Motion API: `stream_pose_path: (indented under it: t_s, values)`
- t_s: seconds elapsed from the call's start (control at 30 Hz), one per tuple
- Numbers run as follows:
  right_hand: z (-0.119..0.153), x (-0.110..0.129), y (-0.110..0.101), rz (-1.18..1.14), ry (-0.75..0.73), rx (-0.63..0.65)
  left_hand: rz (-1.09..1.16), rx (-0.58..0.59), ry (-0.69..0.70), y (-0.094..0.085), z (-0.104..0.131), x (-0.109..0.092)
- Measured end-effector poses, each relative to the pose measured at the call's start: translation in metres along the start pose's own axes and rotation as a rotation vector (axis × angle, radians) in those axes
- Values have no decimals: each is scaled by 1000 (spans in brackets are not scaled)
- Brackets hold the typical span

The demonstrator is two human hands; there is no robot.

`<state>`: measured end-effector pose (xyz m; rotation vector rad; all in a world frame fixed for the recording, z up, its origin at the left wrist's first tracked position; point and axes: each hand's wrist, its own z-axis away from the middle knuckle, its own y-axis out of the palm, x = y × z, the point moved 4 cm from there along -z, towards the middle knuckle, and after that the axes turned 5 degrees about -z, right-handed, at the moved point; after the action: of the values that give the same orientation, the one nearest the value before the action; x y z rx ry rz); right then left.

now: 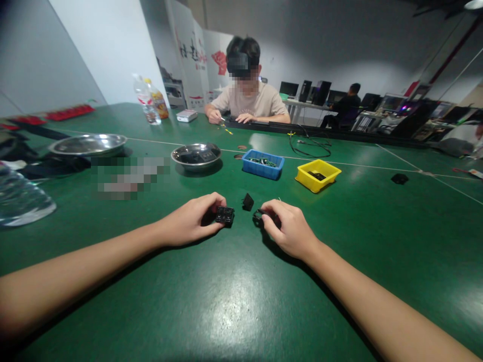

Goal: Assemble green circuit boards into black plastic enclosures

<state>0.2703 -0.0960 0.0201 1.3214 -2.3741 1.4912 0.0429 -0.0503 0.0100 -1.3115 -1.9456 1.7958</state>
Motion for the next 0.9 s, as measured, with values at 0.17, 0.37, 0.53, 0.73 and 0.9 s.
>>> stream_pose_path:
  t_s: [0.17,0.37,0.53,0.73,0.9]
  values:
    - [1,-5,1,-46,81,-8,-4,-2,-1,0,0,0]
    - [2,-11,6,-112,184,29,-3,3,-2,0,0,1]
    - [2,-16,10,-140,242,86,-3,2,-2,0,0,1]
    - [1,-17,14,-161,237,140,4,-4,-11,0,-1,1]
    - [0,-14,15,-120,139,198,-3,3,-14,0,-1,1]
